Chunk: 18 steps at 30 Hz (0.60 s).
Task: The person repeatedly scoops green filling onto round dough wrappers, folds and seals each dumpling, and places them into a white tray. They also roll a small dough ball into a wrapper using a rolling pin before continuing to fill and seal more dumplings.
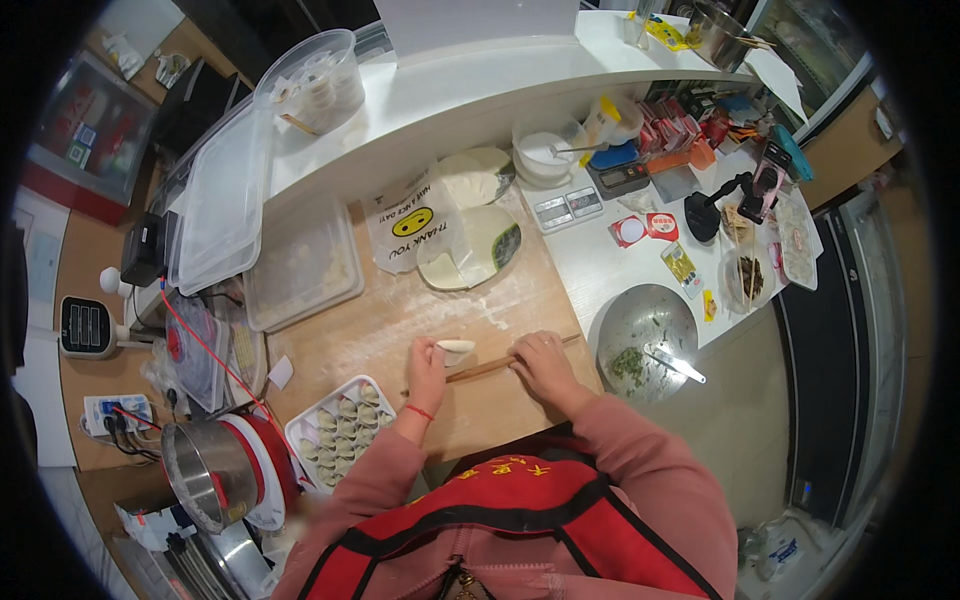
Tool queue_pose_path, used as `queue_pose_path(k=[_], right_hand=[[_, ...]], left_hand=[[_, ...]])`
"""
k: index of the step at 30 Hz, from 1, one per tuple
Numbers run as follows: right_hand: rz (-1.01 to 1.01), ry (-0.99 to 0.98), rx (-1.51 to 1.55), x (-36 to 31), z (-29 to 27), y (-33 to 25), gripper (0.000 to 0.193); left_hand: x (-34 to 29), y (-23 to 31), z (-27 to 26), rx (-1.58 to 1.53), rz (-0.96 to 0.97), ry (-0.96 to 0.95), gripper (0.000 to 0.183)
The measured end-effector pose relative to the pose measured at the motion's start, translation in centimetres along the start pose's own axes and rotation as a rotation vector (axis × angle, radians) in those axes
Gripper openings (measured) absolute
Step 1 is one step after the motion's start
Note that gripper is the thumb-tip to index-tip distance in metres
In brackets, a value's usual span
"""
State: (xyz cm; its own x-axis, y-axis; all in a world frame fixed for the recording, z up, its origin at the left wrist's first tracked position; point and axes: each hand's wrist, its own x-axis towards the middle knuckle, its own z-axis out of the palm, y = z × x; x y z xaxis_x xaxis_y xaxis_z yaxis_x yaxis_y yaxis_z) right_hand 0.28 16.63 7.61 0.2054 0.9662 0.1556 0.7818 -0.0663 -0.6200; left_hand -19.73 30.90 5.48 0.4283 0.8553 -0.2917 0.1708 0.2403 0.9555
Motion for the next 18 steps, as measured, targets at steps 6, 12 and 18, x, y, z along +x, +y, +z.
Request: queue_pose_path(k=[6, 12, 18], right_hand=[[0.102, 0.135, -0.005, 2.5, 0.7, -1.6, 0.018], [0.270, 0.247, 0.029, -1.6, -2.0, -3.5, 0.011], [0.344, 0.344, -0.140, -8.9, -8.1, -1.6, 0.010]], left_hand=[[0.3, 5.6, 1.7, -0.983, -0.187, -0.248, 0.029], [-1.6, 8.1, 3.6, -1.103, -0.360, -0.310, 0.030], [-3.4, 6.8, 5.6, -1.226, -0.491, -0.416, 0.030]])
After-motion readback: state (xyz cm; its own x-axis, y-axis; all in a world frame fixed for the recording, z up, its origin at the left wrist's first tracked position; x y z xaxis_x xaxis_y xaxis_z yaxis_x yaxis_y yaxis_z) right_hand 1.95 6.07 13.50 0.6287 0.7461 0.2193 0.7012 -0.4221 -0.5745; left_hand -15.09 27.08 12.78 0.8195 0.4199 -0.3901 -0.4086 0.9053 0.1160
